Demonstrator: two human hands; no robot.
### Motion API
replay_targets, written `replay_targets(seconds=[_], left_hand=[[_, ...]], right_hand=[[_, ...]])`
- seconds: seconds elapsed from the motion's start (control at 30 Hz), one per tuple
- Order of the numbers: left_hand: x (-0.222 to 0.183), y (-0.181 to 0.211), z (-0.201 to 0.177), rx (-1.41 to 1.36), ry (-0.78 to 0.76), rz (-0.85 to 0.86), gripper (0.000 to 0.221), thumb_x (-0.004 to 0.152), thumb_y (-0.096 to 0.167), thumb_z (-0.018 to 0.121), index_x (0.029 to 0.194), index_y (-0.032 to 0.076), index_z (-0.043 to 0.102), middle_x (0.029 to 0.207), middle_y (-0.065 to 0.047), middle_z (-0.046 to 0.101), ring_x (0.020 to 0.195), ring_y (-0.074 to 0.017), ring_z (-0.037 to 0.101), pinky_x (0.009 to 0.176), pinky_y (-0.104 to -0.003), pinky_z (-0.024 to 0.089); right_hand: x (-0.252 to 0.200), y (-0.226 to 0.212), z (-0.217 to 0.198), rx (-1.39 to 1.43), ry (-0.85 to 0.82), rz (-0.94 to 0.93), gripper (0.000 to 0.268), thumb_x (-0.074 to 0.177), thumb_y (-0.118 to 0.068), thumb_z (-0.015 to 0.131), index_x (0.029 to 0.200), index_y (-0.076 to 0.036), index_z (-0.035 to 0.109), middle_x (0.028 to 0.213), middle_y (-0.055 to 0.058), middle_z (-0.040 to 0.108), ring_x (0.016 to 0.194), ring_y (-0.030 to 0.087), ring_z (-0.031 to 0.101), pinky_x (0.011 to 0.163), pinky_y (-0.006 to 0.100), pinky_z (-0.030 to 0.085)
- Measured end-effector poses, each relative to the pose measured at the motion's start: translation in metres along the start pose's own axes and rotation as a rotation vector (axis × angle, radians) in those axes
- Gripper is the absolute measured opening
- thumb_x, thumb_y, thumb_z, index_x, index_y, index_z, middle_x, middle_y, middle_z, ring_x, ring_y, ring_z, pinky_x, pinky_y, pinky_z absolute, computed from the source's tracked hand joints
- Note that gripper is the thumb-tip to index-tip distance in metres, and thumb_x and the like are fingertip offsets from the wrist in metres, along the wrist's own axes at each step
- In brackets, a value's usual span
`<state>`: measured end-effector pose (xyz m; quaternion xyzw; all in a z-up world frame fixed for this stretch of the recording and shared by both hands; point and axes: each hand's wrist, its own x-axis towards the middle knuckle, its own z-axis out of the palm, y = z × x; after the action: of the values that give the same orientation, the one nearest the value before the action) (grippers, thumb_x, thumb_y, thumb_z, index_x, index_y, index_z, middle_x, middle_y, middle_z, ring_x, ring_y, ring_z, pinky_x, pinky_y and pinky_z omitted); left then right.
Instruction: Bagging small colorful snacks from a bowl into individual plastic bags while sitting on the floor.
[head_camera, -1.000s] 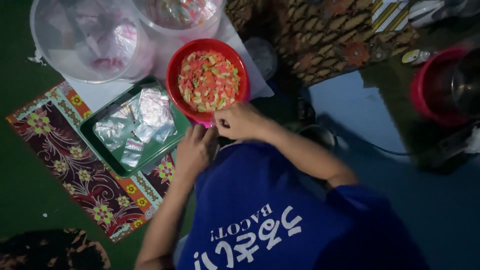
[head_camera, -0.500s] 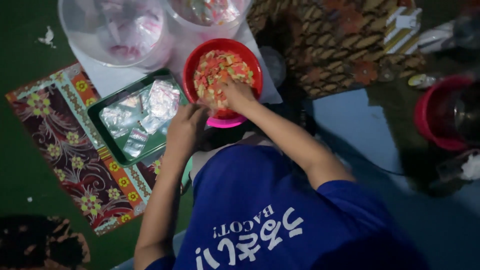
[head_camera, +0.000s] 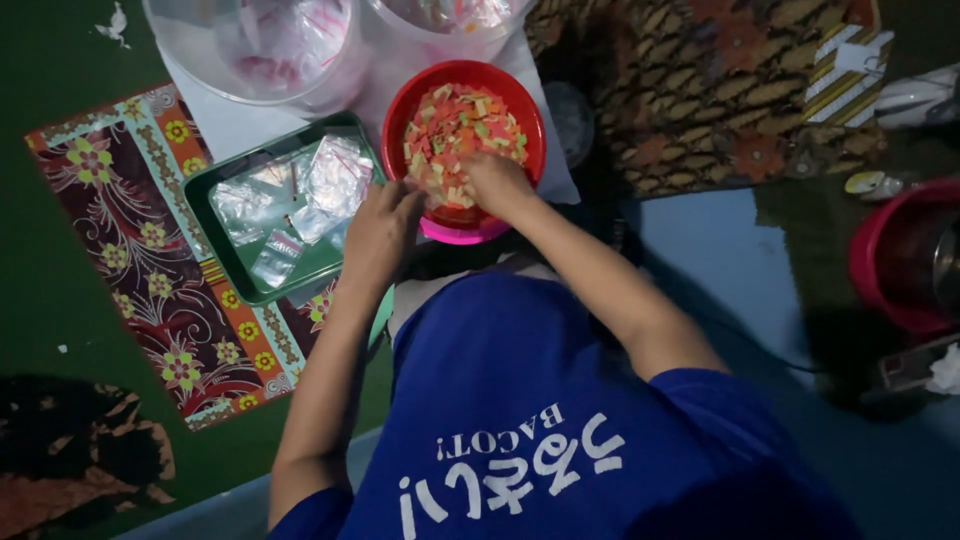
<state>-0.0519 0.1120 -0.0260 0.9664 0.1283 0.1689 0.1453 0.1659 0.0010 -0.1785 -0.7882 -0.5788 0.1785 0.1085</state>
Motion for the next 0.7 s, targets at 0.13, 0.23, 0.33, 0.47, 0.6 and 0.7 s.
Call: replay_targets(seconds=[0.13,0.23,0.33,0.47,0.6,0.7], left_hand=[[0.002,-0.007,0.016,0.022,0.009,0.011,0.015,0.096,0.015,0.067,0.108,0.014,0.076,0.104,-0.009,0.063,0.086,-0.0290,0.058,0.075,-0.038,0.049],[0.008,-0.005,0.014,0.032,-0.011,0.029,0.016,0.095,0.016,0.067,0.108,0.013,0.076,0.105,-0.009,0.063,0.089,-0.0292,0.058,0.078,-0.037,0.049],[0.009,-0.005,0.014,0.020,-0.027,0.027,0.016,0.096,0.016,0.067,0.108,0.013,0.077,0.104,-0.008,0.064,0.090,-0.0281,0.059,0.080,-0.036,0.050],[0.010,-0.006,0.013,-0.009,-0.016,0.029,0.015,0.094,0.015,0.069,0.107,0.012,0.077,0.101,-0.009,0.065,0.088,-0.0295,0.060,0.079,-0.038,0.051],[0.008,-0.007,0.016,-0.029,-0.007,0.025,0.013,0.095,0.014,0.069,0.104,0.011,0.076,0.099,-0.011,0.064,0.088,-0.0309,0.060,0.078,-0.039,0.050],[0.009,-0.006,0.018,-0.042,0.017,0.022,0.015,0.094,0.014,0.070,0.107,0.011,0.077,0.102,-0.010,0.065,0.091,-0.0308,0.061,0.078,-0.039,0.051]], right_hand=[[0.000,0.002,0.003,-0.026,-0.018,0.029,0.020,0.084,-0.014,0.076,0.104,-0.013,0.077,0.095,0.013,0.073,0.093,0.039,0.075,0.080,0.051,0.062],[-0.002,0.004,0.003,-0.002,-0.008,0.024,0.016,0.086,-0.013,0.073,0.102,-0.015,0.078,0.094,0.012,0.074,0.092,0.039,0.075,0.080,0.050,0.063],[-0.003,0.004,0.000,0.045,-0.001,0.039,0.016,0.089,-0.016,0.072,0.104,-0.016,0.077,0.095,0.012,0.074,0.094,0.039,0.075,0.081,0.050,0.062],[-0.006,0.003,-0.020,0.211,0.084,0.040,0.009,0.090,-0.018,0.070,0.082,-0.021,0.071,0.084,0.005,0.066,0.088,0.033,0.073,0.076,0.041,0.060],[-0.024,-0.010,-0.053,0.385,0.177,0.074,0.006,0.090,-0.010,0.074,0.088,-0.015,0.076,0.082,0.011,0.067,0.090,0.038,0.072,0.077,0.043,0.061],[-0.039,-0.020,-0.075,0.646,0.203,0.179,0.007,0.090,-0.009,0.080,0.097,-0.009,0.079,0.087,0.017,0.071,0.091,0.038,0.074,0.078,0.039,0.063]])
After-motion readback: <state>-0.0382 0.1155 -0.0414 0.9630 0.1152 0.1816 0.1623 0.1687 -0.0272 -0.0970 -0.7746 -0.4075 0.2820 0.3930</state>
